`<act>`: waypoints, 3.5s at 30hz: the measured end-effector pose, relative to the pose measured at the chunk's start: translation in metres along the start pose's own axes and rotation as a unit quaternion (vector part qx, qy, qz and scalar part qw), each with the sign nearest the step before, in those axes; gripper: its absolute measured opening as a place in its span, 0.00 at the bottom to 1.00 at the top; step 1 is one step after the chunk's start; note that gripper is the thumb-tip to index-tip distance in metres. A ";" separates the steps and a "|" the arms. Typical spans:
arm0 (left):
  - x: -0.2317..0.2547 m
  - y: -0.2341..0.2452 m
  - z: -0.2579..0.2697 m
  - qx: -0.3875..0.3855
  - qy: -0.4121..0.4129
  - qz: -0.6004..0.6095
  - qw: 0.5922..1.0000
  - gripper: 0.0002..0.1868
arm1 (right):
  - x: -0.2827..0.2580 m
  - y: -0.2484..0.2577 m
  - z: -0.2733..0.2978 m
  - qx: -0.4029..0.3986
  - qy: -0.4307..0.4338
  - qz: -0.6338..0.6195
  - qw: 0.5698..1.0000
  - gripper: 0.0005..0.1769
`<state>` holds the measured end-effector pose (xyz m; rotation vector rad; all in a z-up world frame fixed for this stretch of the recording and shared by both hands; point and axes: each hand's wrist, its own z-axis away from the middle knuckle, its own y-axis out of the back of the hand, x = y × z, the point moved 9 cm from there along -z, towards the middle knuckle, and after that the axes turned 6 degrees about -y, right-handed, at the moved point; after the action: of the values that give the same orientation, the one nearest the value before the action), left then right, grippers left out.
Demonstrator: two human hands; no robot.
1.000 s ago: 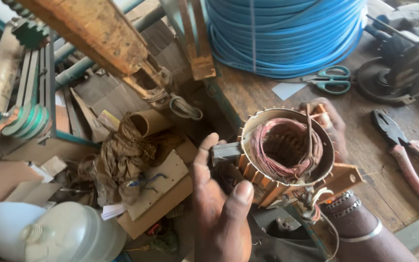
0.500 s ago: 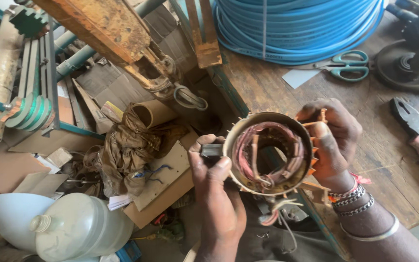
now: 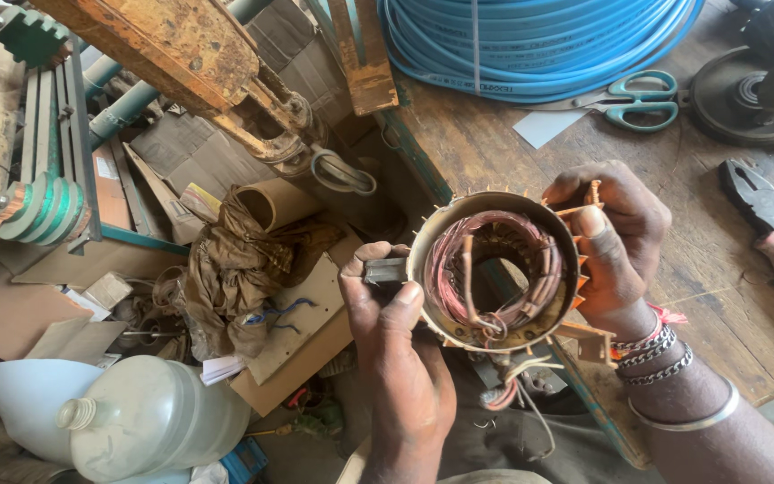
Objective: The person holds a cylindrical copper-wound electrical component, likely a motor stator, and uses pliers to strip and adjust the copper wires. The person rotates the component to access different wire ends, pulling and twisting them with the pliers.
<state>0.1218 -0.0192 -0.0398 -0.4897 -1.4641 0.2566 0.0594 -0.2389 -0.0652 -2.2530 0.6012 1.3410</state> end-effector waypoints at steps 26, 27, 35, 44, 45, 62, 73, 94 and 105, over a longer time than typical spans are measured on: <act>0.036 -0.043 0.019 -0.144 -0.026 -0.081 0.986 0.42 | 0.057 0.010 -0.009 -0.028 -0.126 -0.193 0.973 0.24; 0.038 -0.044 0.020 -0.154 -0.029 -0.095 0.983 0.43 | 0.062 0.011 -0.008 -0.028 -0.142 -0.204 0.968 0.23; 0.041 -0.049 0.017 -0.162 -0.042 -0.149 0.975 0.39 | 0.049 0.015 -0.015 -0.022 -0.089 -0.191 0.977 0.23; -0.031 -0.032 -0.052 -0.095 -0.026 -0.042 0.994 0.19 | 0.014 0.036 -0.021 0.089 0.044 -0.023 0.995 0.23; -0.045 -0.033 -0.062 -0.094 -0.016 -0.021 0.995 0.17 | 0.013 0.038 -0.020 0.105 0.060 -0.010 0.993 0.22; -0.127 -0.106 -0.144 -0.230 -0.076 -0.125 0.962 0.13 | 0.028 0.093 -0.029 0.274 0.050 0.109 0.954 0.16; -0.018 -0.115 -0.054 -0.310 -0.333 -0.312 0.834 0.09 | 0.022 0.087 -0.030 0.271 0.044 0.114 0.955 0.15; -0.011 -0.073 -0.030 -0.243 -0.247 -0.361 0.865 0.30 | 0.013 0.079 -0.027 0.292 -0.002 0.144 0.946 0.14; -0.020 -0.070 -0.055 -0.305 -0.329 -0.359 0.818 0.23 | -0.010 0.062 0.019 0.201 -0.125 0.301 0.924 0.18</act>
<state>0.1654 -0.0985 -0.0269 -0.3183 -2.3126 -0.7525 0.0063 -0.2760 -0.0741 -1.5859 1.4064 1.5625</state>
